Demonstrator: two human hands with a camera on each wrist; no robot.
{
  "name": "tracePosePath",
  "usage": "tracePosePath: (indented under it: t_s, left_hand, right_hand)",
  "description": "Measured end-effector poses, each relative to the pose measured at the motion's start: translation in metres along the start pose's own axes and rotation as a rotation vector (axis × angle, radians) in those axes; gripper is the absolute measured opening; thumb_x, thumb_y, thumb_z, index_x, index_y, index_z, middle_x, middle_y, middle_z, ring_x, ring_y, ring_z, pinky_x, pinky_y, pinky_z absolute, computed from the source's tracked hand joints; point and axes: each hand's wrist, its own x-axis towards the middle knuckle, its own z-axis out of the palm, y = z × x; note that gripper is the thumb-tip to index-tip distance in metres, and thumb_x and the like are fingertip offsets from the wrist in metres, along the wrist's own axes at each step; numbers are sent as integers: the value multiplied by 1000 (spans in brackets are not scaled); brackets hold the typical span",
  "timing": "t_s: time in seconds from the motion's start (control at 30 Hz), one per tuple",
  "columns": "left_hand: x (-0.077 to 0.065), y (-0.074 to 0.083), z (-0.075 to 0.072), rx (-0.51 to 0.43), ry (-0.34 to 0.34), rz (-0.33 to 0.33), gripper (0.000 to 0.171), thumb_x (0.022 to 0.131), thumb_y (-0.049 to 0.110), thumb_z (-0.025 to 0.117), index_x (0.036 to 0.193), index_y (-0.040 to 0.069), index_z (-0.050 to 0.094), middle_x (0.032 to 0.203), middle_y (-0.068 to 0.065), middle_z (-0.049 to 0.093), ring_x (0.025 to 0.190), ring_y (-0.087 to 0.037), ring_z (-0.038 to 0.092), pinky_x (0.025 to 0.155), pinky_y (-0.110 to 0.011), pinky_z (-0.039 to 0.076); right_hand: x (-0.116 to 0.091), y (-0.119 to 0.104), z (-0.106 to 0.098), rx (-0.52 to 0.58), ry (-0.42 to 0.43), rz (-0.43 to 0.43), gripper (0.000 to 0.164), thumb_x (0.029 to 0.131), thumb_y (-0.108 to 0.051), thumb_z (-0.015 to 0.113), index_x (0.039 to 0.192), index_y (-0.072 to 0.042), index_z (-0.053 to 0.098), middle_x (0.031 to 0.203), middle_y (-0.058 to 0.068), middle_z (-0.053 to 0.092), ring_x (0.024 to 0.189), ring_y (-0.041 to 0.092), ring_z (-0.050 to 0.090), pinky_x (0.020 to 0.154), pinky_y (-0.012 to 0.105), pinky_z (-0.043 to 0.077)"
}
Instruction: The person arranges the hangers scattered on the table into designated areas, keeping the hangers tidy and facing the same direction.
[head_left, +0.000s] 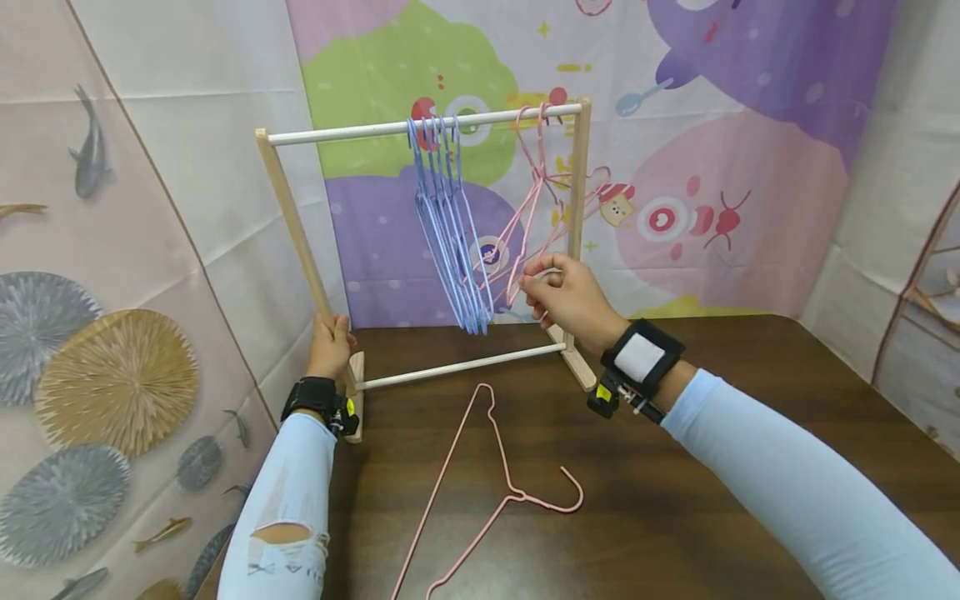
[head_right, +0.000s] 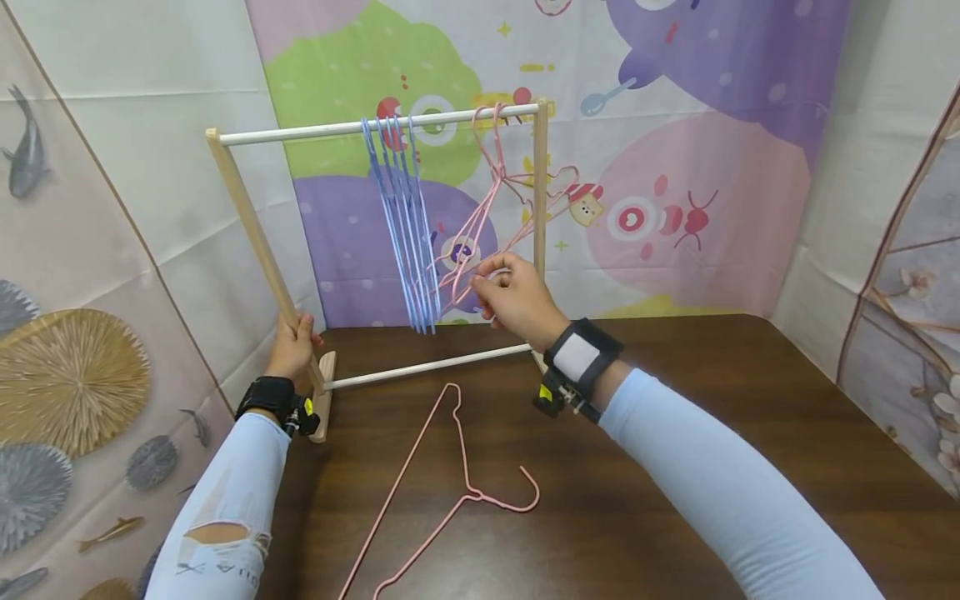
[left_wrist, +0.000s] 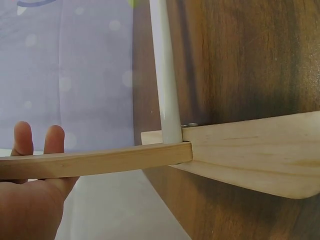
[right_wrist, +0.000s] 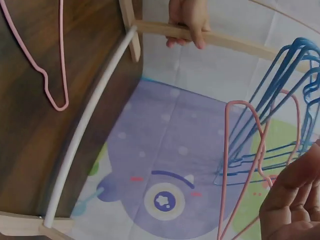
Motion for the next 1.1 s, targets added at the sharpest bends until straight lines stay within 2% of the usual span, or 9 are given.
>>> tracePosePath:
  t_s: [0.07, 0.17, 0.3, 0.43, 0.6, 0.7, 0.87, 0.93, 1.1]
  left_hand:
    - [-1, -1, -1, -11, 4, 5, 19, 112, 23, 39, 114, 4, 39, 79, -7, 52, 85, -32, 58, 70, -26, 44]
    - [-1, -1, -1, -23, 4, 10, 18, 112, 22, 40, 113, 4, 39, 78, -7, 52, 86, -34, 58, 69, -25, 45]
    - [-1, 1, -1, -20, 4, 3, 19, 112, 23, 39, 112, 4, 39, 78, -5, 50, 82, -28, 57, 69, -25, 45]
    - [-4, 3, -1, -14, 11, 2, 20, 112, 25, 39, 111, 5, 39, 77, -4, 50, 79, -23, 57, 69, -24, 45]
    - [-6, 4, -1, -11, 16, -6, 21, 112, 26, 40, 113, 5, 39, 77, -2, 50, 80, -24, 58, 69, -24, 45]
    - [-6, 4, -1, -3, 14, -10, 19, 112, 24, 40, 114, 5, 39, 77, -3, 51, 84, -28, 60, 71, -26, 46]
    - [-4, 2, -1, 0, 12, 0, 20, 112, 23, 40, 115, 4, 39, 78, -4, 52, 85, -32, 60, 71, -26, 46]
    - [-4, 0, -1, -7, 12, 2, 20, 112, 24, 40, 115, 4, 39, 77, -5, 51, 83, -29, 59, 70, -26, 46]
    - [-3, -1, -1, -14, 11, 7, 20, 112, 24, 40, 114, 4, 39, 78, -5, 50, 76, -20, 56, 69, -26, 46]
  right_hand:
    - [-8, 5, -2, 39, 30, -31, 19, 103, -16, 61, 116, -4, 53, 76, 4, 60, 60, 13, 56, 55, 26, 50]
    - [-19, 12, -5, 54, 23, -37, 16, 104, -14, 59, 114, -3, 53, 75, 5, 58, 59, 12, 53, 54, 25, 48]
    - [-39, 27, 0, 0, -25, -7, 13, 104, -12, 60, 110, -1, 56, 76, 8, 59, 59, 13, 54, 52, 25, 48]
    - [-61, 51, 11, -157, -172, -10, 9, 101, -10, 65, 101, -1, 62, 74, 6, 59, 58, 14, 55, 50, 26, 48]
    - [-90, 86, 27, -460, -438, -111, 8, 96, -12, 72, 90, -9, 69, 70, -5, 60, 59, 8, 55, 53, 23, 46]
    - [-106, 102, 34, -622, -538, -145, 11, 92, -14, 78, 87, -14, 68, 71, -10, 62, 62, 3, 55, 56, 23, 47]
    - [-125, 120, 41, -831, -596, -142, 15, 87, -13, 82, 85, -14, 67, 71, -13, 57, 61, 1, 51, 54, 24, 45]
    - [-129, 127, 42, -874, -606, -151, 16, 87, -10, 81, 82, -14, 67, 69, -14, 54, 59, 1, 49, 52, 23, 44]
    - [-132, 133, 40, -894, -613, -182, 20, 89, -6, 77, 76, -16, 65, 67, -15, 52, 56, 0, 47, 51, 23, 42]
